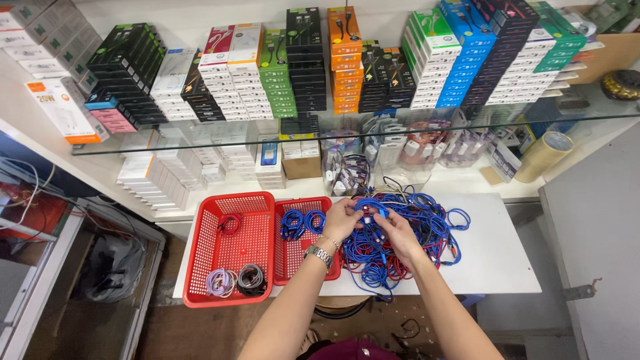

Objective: The person untangles and coils various colored cables from a pile on a white counter. They place the coiled cables into a red basket. The person handles blue, red, white, and black cables.

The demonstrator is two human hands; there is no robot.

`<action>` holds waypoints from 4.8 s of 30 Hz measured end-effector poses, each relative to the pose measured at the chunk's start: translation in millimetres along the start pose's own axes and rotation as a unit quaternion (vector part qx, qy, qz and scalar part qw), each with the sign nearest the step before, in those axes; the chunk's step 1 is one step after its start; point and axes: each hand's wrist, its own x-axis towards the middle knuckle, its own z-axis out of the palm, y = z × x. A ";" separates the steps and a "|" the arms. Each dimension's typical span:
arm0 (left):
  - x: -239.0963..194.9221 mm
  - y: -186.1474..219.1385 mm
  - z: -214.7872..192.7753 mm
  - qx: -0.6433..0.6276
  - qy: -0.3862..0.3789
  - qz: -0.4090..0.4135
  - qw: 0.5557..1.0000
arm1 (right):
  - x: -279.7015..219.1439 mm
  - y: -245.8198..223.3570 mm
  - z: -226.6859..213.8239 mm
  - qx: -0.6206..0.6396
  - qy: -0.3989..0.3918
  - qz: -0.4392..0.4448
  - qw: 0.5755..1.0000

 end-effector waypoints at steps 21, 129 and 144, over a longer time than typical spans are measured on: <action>-42.6 -116.9 -155.4 0.326 0.111 -0.142 0.928 | 110.2 207.6 145.5 -0.217 -0.029 0.103 0.970; -11.4 25.9 -22.3 0.017 -0.411 -0.058 0.909 | 41.3 -85.7 -19.1 0.108 -0.061 -0.005 0.992; 41.3 55.7 97.0 0.030 -0.301 0.142 0.943 | -27.8 -153.4 -72.0 -0.131 -0.081 -0.058 0.986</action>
